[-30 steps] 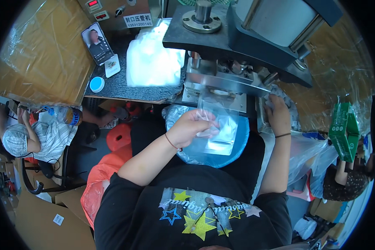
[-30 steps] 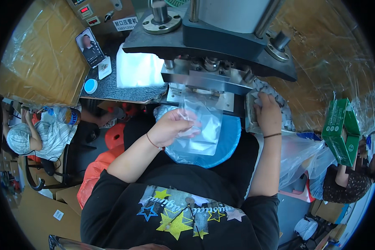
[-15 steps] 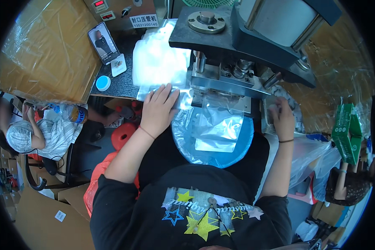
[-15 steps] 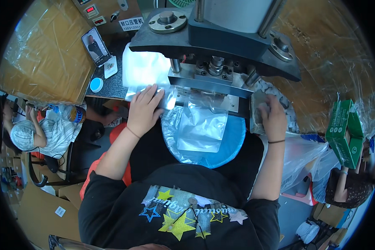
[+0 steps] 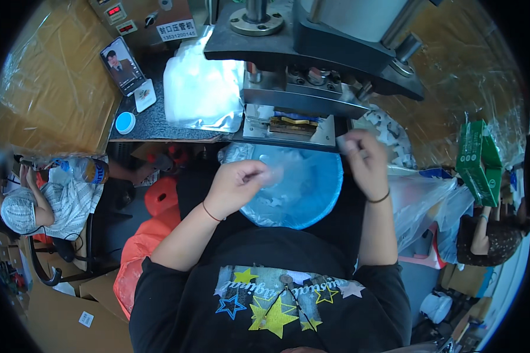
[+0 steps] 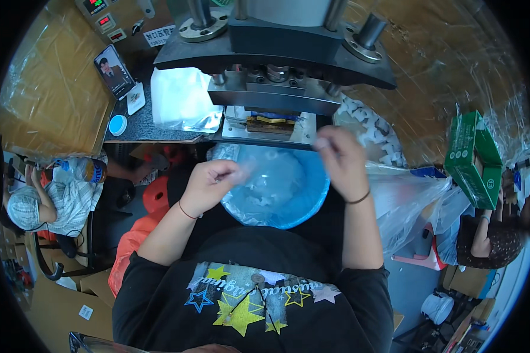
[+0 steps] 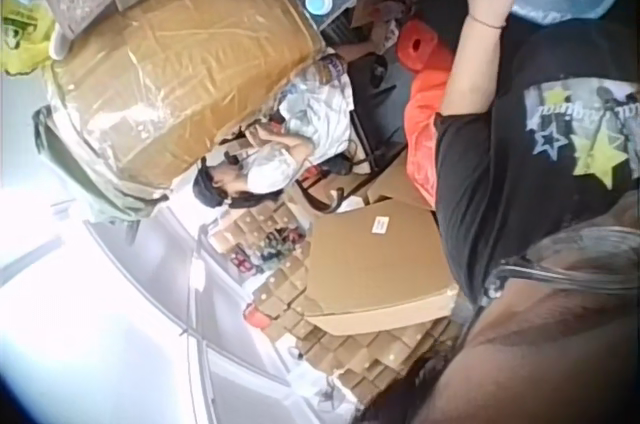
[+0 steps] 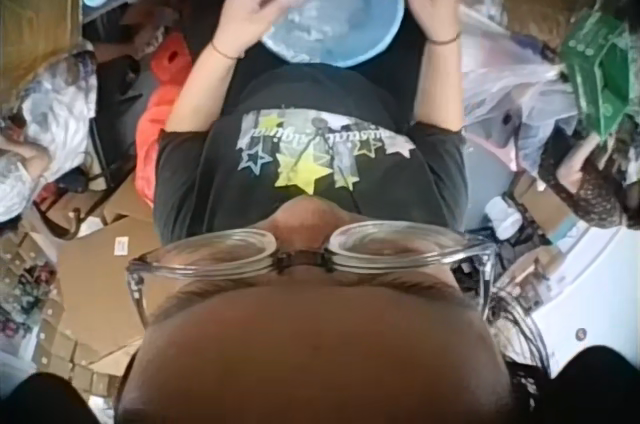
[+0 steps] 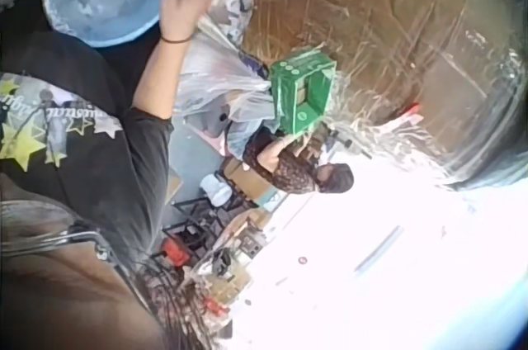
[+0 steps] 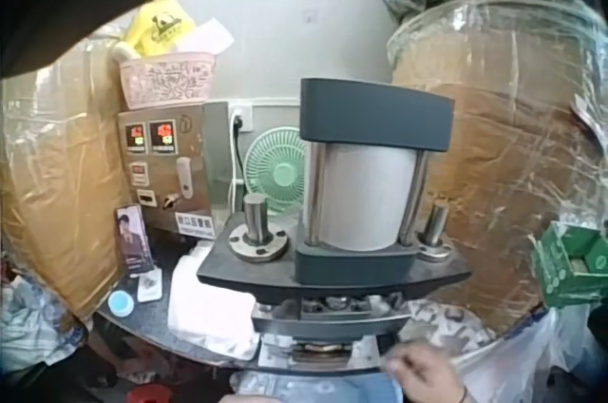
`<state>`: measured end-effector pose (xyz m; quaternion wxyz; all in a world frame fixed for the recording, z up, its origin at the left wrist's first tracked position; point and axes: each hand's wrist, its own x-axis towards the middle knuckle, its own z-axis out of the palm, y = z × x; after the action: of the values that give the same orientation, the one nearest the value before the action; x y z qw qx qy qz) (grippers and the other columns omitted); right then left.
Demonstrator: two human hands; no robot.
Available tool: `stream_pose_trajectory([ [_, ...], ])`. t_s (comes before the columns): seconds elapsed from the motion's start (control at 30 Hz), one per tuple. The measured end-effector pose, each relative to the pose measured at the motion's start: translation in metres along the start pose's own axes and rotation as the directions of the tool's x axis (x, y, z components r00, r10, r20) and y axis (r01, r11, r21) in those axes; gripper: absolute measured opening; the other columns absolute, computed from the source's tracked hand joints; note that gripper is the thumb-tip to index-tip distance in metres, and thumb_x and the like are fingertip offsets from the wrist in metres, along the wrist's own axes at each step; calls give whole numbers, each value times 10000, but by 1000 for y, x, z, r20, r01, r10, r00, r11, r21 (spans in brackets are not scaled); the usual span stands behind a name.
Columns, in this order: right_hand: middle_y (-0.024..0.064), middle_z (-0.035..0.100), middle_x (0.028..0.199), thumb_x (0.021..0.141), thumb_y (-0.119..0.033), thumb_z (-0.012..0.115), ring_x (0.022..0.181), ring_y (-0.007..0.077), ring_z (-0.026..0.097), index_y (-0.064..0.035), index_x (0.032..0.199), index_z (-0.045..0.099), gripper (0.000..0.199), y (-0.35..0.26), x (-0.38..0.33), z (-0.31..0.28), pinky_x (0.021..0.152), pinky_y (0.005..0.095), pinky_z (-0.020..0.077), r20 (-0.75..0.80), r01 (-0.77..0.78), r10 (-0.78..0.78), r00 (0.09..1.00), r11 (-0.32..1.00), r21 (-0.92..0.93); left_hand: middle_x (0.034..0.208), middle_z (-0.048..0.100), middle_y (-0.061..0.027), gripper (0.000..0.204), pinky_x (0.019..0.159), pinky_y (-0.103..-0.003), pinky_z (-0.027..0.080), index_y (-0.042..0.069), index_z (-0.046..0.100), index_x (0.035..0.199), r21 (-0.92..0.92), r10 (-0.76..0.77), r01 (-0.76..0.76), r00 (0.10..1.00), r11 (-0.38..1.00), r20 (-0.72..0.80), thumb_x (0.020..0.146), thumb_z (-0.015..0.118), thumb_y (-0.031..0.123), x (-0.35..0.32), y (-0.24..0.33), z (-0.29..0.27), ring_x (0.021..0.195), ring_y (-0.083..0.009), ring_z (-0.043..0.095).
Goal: Sealing small items inside plastic bags using a manual heat sealing machine.
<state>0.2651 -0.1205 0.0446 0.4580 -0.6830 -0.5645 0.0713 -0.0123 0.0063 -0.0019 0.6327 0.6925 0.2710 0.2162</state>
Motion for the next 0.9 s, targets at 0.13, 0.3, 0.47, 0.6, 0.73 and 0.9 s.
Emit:
stream_pose_trajectory([
  [0.13,103,697,890,858,-154,748,769,212,657,-39,946,688,156,-49,3,28,709,330,506,92,94,-123,988,958,270,913,725,-48,155,766,-251,535,-22,705,989,56,9,-15,994,998,107,978,634,116,2,3,20,820,-92,664],
  [0.3,97,682,830,937,-174,643,843,263,629,-33,948,697,151,-37,12,14,780,361,480,291,187,-191,938,981,39,1007,725,-97,220,834,-288,555,-26,677,1087,-291,-27,110,961,951,275,1020,593,166,4,-11,30,903,-149,693],
  [0.47,134,672,928,969,-188,580,897,314,645,-24,1002,673,190,-22,15,5,793,408,502,415,179,-216,884,976,126,1044,719,-126,221,825,-323,581,0,645,1165,-429,-190,438,840,790,508,1014,589,151,5,-8,43,956,-217,719],
  [0.6,164,639,1098,875,-62,613,990,387,625,-77,1103,659,233,24,22,-29,816,462,519,23,-52,96,995,703,-709,1045,717,-125,199,796,-320,591,9,651,1152,-467,-303,460,877,755,372,973,610,86,23,-9,35,944,-220,722],
  [0.73,165,638,1072,851,-74,648,971,391,627,-78,1072,660,222,69,15,-40,812,464,519,91,-96,244,965,659,-746,1059,710,-129,201,765,-310,578,6,655,1137,-609,-202,393,911,689,360,942,605,18,58,-12,16,903,-214,716],
  [0.9,178,654,1086,832,-63,671,971,394,637,-57,1058,656,227,82,11,-37,819,444,528,34,-122,171,985,815,-567,1009,702,-105,228,766,-300,563,-17,622,1161,-592,-239,385,919,708,313,950,627,68,62,-14,11,833,-196,695],
])
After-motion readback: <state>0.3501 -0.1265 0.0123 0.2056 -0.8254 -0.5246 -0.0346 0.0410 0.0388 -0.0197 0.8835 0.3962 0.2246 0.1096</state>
